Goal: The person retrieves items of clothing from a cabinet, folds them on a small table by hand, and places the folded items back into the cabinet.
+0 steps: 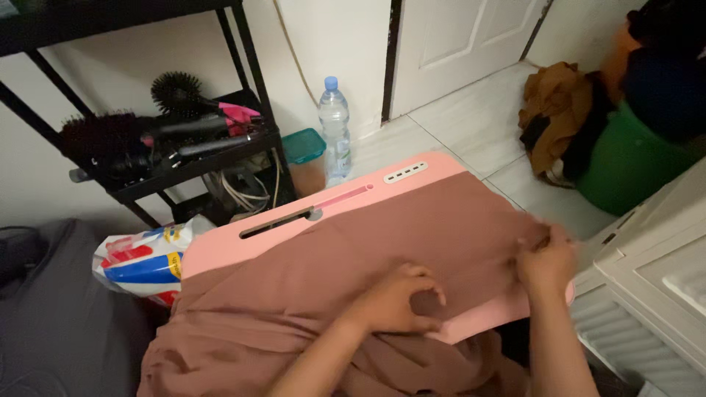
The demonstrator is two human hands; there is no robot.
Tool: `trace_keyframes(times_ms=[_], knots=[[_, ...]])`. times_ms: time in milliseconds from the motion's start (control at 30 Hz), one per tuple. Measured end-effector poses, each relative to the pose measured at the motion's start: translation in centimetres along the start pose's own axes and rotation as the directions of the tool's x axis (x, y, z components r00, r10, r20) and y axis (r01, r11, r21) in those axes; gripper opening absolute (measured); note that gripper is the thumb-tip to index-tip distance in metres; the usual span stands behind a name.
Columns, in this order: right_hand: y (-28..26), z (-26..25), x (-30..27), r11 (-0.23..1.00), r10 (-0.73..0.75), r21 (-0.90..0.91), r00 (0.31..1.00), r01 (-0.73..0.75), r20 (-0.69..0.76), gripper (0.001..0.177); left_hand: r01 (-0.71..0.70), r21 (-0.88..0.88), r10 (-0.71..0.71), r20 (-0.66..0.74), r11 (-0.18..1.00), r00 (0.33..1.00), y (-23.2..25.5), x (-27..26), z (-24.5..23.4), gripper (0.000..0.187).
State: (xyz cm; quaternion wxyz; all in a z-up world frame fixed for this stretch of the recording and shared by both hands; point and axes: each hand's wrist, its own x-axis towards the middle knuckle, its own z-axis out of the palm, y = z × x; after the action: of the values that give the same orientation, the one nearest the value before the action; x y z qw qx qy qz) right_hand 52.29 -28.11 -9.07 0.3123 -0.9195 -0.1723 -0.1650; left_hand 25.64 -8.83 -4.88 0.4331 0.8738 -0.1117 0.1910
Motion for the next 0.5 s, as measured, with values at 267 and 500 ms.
trace_keyframes(times_ms=[267, 500], knots=[[-0.1, -2.4, -3.9, 0.952, -0.246, -0.228, 0.953, 0.204, -0.175, 0.028, 0.339, 0.208, -0.398, 0.457, 0.918, 0.795, 5.1, -5.4, -4.2, 0.063], [-9.5, -6.6, -9.3, 0.956, -0.229, 0.292, 0.537, -0.033, 0.812, 0.03, 0.332, 0.201, -0.375, 0.243, 0.922, 0.895, 6.5, -9.2, -3.9, 0.017]])
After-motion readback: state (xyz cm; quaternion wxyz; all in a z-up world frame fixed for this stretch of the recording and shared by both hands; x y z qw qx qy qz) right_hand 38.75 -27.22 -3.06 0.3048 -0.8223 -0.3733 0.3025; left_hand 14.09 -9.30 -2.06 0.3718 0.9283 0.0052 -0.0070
